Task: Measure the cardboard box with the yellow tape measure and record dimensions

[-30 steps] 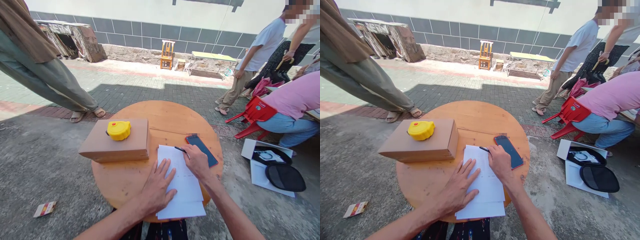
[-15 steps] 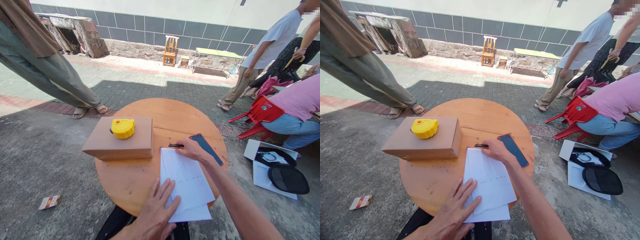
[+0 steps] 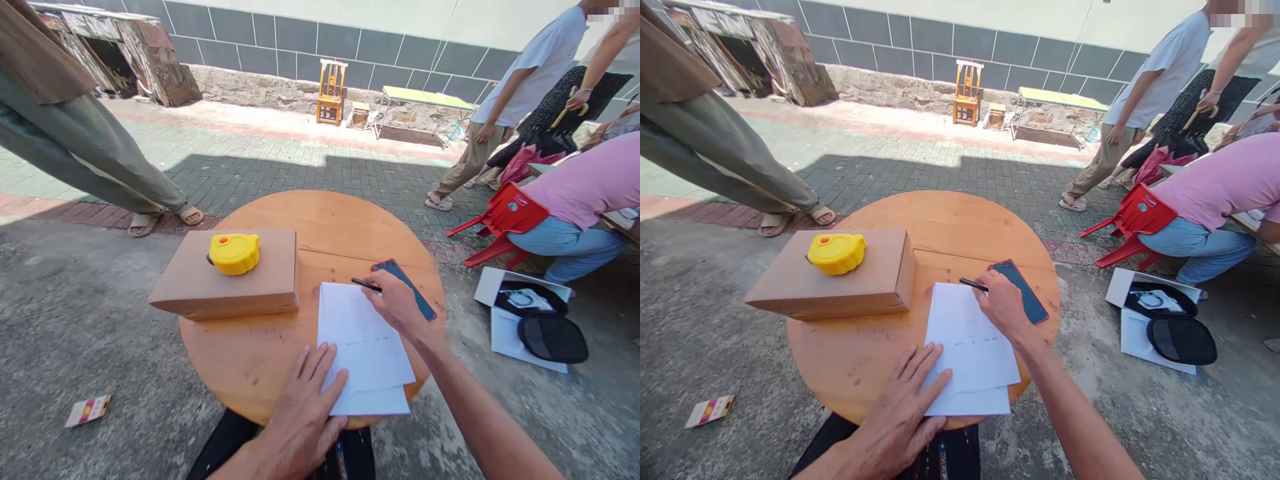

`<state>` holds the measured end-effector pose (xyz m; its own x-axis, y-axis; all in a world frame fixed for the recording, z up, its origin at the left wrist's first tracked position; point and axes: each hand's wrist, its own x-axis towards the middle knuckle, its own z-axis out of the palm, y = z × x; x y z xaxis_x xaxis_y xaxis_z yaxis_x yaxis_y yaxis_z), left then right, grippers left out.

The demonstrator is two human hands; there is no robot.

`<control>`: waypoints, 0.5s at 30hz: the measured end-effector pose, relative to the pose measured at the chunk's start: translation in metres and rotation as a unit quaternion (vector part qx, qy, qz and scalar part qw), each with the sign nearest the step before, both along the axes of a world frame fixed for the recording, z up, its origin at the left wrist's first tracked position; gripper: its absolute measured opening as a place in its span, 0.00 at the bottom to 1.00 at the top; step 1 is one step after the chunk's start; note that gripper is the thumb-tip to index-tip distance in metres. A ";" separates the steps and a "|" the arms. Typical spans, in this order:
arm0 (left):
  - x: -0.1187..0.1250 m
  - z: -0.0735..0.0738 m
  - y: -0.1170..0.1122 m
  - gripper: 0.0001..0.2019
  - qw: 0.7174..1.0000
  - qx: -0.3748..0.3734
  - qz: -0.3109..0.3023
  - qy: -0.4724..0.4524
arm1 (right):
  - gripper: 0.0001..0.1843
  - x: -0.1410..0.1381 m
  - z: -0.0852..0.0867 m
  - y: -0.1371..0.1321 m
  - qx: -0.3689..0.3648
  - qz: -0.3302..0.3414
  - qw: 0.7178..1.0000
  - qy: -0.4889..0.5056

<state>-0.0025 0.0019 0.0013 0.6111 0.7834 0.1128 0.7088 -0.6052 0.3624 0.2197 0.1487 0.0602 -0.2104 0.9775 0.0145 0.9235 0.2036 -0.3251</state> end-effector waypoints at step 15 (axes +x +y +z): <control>0.009 0.004 -0.003 0.30 0.997 0.032 0.045 -0.061 | 0.15 0.039 -0.019 -0.097 -0.086 -0.127 0.987 0.037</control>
<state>0.0067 -0.0015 0.0053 0.5179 0.8227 0.2344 0.7135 -0.5666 0.4122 0.2591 0.0521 0.0416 0.0368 0.9879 -0.1507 0.9102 -0.0954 -0.4031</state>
